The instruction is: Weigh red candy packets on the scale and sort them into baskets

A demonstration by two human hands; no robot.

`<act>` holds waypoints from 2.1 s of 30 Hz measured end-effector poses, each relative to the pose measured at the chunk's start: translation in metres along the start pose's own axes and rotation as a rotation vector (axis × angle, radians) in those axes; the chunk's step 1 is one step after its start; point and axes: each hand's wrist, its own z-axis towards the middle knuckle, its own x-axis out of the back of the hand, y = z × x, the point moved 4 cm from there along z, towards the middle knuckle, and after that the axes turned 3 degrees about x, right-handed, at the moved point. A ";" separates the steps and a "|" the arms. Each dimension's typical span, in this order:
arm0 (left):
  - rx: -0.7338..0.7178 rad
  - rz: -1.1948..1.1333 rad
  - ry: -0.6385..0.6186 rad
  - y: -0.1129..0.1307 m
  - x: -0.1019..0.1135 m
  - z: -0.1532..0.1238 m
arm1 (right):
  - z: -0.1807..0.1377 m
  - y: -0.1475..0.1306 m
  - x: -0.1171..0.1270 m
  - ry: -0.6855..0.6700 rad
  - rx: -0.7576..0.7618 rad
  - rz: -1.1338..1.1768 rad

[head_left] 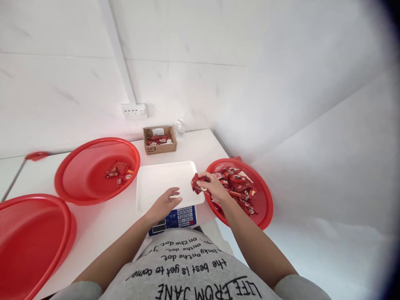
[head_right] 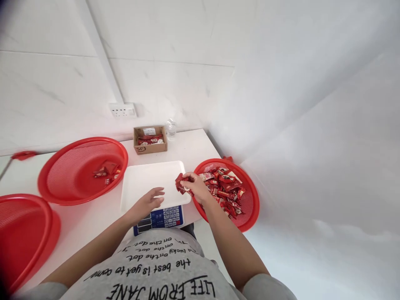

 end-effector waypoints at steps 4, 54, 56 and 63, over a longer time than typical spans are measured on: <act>-0.042 -0.238 -0.022 0.007 -0.004 0.003 | 0.001 0.010 -0.063 -0.184 -0.046 0.015; 0.024 -0.710 0.204 -0.021 0.051 -0.009 | -0.008 0.047 -0.069 -0.015 -0.289 0.268; 0.046 -0.713 0.188 -0.023 0.050 -0.008 | -0.010 0.047 -0.067 0.018 -0.244 0.207; 0.133 -0.679 0.085 -0.035 0.040 -0.014 | -0.028 0.051 -0.067 -0.146 -0.180 -0.072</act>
